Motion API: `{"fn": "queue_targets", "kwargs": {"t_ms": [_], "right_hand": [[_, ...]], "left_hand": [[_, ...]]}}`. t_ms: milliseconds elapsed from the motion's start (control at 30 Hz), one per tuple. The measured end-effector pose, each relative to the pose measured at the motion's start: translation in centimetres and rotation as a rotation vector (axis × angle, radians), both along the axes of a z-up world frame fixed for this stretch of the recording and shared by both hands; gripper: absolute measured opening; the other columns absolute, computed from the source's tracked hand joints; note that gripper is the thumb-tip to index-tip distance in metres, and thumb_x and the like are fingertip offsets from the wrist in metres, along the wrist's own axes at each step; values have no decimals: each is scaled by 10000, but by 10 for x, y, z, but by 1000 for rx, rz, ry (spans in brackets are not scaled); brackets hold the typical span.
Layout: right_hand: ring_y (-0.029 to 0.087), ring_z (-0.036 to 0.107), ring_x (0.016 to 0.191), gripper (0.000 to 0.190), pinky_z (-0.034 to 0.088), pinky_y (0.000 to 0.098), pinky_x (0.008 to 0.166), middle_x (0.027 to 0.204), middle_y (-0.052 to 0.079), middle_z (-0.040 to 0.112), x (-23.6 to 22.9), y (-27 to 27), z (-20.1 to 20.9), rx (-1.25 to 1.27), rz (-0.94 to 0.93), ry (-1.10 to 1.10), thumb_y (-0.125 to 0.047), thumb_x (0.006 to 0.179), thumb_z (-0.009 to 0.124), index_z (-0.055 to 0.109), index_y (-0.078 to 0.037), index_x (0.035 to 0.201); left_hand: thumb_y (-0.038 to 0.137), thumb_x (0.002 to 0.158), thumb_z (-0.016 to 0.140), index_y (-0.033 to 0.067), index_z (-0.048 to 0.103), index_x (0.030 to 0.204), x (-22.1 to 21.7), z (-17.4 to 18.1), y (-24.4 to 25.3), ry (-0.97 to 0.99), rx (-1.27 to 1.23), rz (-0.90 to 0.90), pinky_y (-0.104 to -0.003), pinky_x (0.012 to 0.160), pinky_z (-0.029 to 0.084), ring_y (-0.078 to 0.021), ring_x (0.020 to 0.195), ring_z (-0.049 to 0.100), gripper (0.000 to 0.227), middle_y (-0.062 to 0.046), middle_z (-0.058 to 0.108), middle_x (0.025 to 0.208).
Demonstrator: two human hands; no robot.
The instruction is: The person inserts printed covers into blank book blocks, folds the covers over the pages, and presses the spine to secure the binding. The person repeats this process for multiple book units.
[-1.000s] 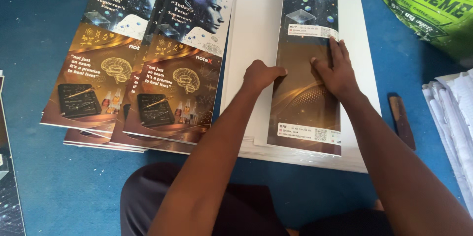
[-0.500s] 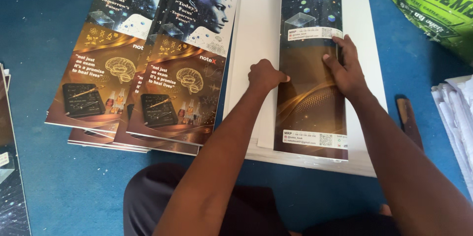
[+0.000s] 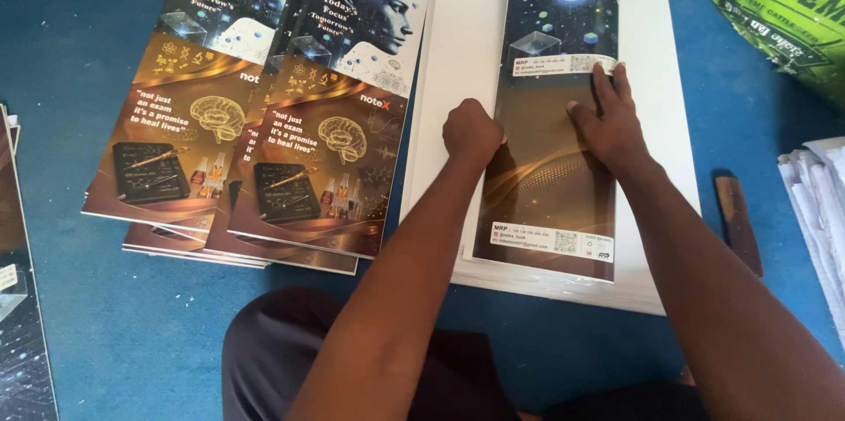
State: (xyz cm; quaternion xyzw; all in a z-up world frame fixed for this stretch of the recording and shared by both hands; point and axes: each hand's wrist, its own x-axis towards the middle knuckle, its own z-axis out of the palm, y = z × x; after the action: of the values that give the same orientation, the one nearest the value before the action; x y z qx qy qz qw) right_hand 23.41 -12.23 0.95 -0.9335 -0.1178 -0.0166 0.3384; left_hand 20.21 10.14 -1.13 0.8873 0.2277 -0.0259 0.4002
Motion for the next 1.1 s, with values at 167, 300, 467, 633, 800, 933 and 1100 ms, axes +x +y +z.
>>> {"fn": "queue_targets", "kwargs": {"t_ms": [167, 300, 467, 633, 800, 933, 1100], "right_hand": [[504, 231, 1536, 796, 308, 465, 1219, 1672, 349, 132, 6, 0, -7, -35, 27, -27, -368, 952, 664, 350, -43, 1607], [511, 195, 1539, 801, 279, 484, 1224, 1674, 339, 123, 7, 1, -9, -78, 22, -16, -373, 946, 666, 351, -58, 1611], [503, 153, 1544, 809, 243, 520, 1229, 1685, 311, 103, 6, 4, -8, -128, 8, 17, -403, 945, 650, 331, -96, 1623], [503, 132, 1550, 827, 236, 540, 1234, 1695, 294, 86, 5, 7, -6, -170, 11, 27, -438, 943, 636, 315, -115, 1632], [497, 116, 1557, 837, 235, 553, 1232, 1700, 286, 72, 4, 8, -5, -183, 9, 46, -457, 944, 626, 302, -119, 1638], [500, 109, 1550, 840, 238, 556, 1221, 1696, 282, 70, 5, 10, -5, -203, 1, 58, -465, 934, 628, 302, -130, 1632], [501, 105, 1550, 840, 238, 558, 1224, 1696, 275, 77, 6, 12, -6, -227, -10, 58, -470, 931, 632, 307, -139, 1631]], "left_hand": [[128, 731, 822, 8, 729, 890, 1, -8, -3, -46, 44, 24, -438, 797, 616, -382, 920, 747, 220, -217, 752, 965], [100, 754, 786, 11, 731, 876, 1, -12, -3, -70, 56, 29, -441, 801, 613, -383, 912, 744, 161, -212, 749, 953], [97, 773, 771, -2, 722, 888, -1, -10, -2, -63, 28, 21, -429, 809, 613, -376, 915, 748, 160, -219, 747, 959], [79, 783, 757, -6, 723, 895, -3, -7, -1, -71, 23, 38, -439, 820, 608, -387, 935, 739, 145, -225, 743, 972], [77, 783, 753, -7, 717, 902, -5, -7, -1, -68, 2, 45, -442, 832, 605, -388, 946, 736, 150, -223, 743, 981], [74, 795, 736, -3, 716, 910, -4, -8, 0, -63, 2, 46, -443, 841, 603, -390, 957, 733, 140, -227, 742, 988], [61, 793, 723, -4, 717, 909, -3, -11, 0, -78, 10, 48, -450, 842, 599, -395, 956, 730, 133, -228, 740, 989]]}}
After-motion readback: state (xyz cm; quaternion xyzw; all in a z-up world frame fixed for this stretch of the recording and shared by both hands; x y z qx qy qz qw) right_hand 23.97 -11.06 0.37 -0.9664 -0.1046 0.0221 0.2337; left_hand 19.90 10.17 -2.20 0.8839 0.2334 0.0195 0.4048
